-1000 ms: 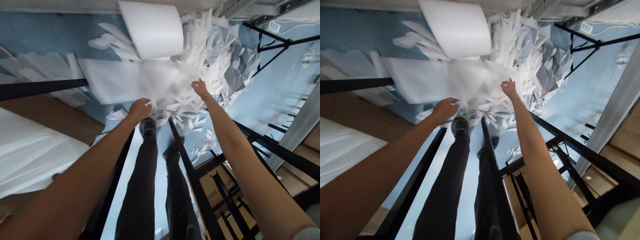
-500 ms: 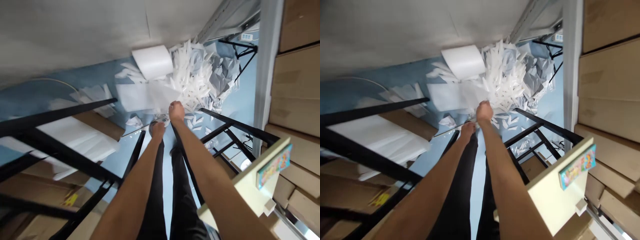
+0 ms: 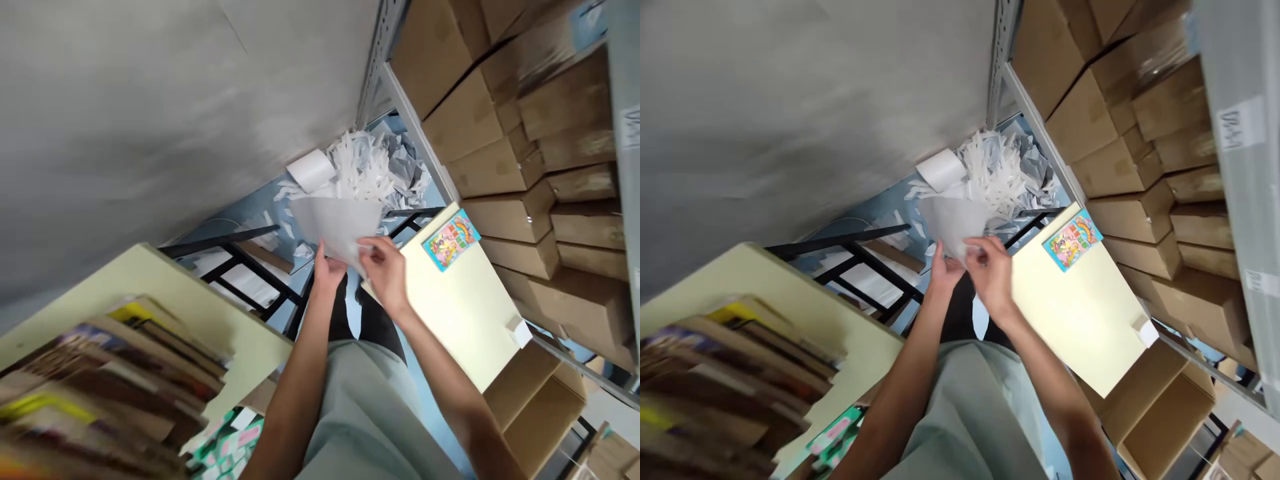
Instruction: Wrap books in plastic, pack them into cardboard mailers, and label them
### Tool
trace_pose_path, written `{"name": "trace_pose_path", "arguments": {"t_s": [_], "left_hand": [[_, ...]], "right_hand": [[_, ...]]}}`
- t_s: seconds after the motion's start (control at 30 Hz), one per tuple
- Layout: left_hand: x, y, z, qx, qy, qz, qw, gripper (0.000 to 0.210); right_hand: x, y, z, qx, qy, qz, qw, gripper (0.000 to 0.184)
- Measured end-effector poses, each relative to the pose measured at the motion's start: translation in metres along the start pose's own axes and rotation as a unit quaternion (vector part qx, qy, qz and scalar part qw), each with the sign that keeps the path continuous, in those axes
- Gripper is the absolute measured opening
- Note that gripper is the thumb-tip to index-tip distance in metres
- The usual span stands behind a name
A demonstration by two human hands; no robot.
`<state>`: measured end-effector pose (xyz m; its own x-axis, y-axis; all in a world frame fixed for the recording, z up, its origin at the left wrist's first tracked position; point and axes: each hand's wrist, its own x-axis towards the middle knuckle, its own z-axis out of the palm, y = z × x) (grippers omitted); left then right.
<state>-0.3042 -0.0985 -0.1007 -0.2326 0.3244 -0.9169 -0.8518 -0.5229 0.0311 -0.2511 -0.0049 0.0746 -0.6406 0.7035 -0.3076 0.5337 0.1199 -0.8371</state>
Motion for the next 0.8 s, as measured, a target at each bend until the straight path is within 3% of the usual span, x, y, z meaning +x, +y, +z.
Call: {"name": "trace_pose_path", "arguments": {"t_s": [0.07,0.17,0.3,0.4,0.53,0.67,0.8], "left_hand": [[-0.04,-0.011,0.013,0.027,-0.001,-0.008,1.0,0.034],[-0.098,-0.044,0.033,0.092,-0.015,-0.029,0.995,0.024],[-0.161,-0.096,0.046,0.143,-0.015,-0.04,0.989,0.028],[-0.188,-0.127,0.048,0.179,-0.003,-0.041,0.983,0.025],[-0.204,-0.158,0.045,0.27,-0.002,-0.051,0.962,0.02],[-0.216,-0.184,0.037,0.346,0.01,-0.042,0.937,0.028],[-0.234,-0.208,0.027,0.404,-0.02,-0.067,0.912,0.026]], "right_hand": [[-0.041,-0.018,-0.061,0.05,0.062,0.022,0.997,0.018],[-0.103,-0.023,-0.138,0.069,0.156,0.045,0.984,0.021],[-0.173,-0.001,-0.21,0.045,0.23,0.061,0.97,0.026],[-0.214,0.027,-0.243,0.051,0.261,0.075,0.961,0.029],[-0.254,0.062,-0.271,0.073,0.286,0.09,0.951,0.035],[-0.288,0.082,-0.291,0.113,0.311,0.101,0.938,0.036],[-0.321,0.097,-0.316,0.149,0.355,0.102,0.917,0.034]]}}
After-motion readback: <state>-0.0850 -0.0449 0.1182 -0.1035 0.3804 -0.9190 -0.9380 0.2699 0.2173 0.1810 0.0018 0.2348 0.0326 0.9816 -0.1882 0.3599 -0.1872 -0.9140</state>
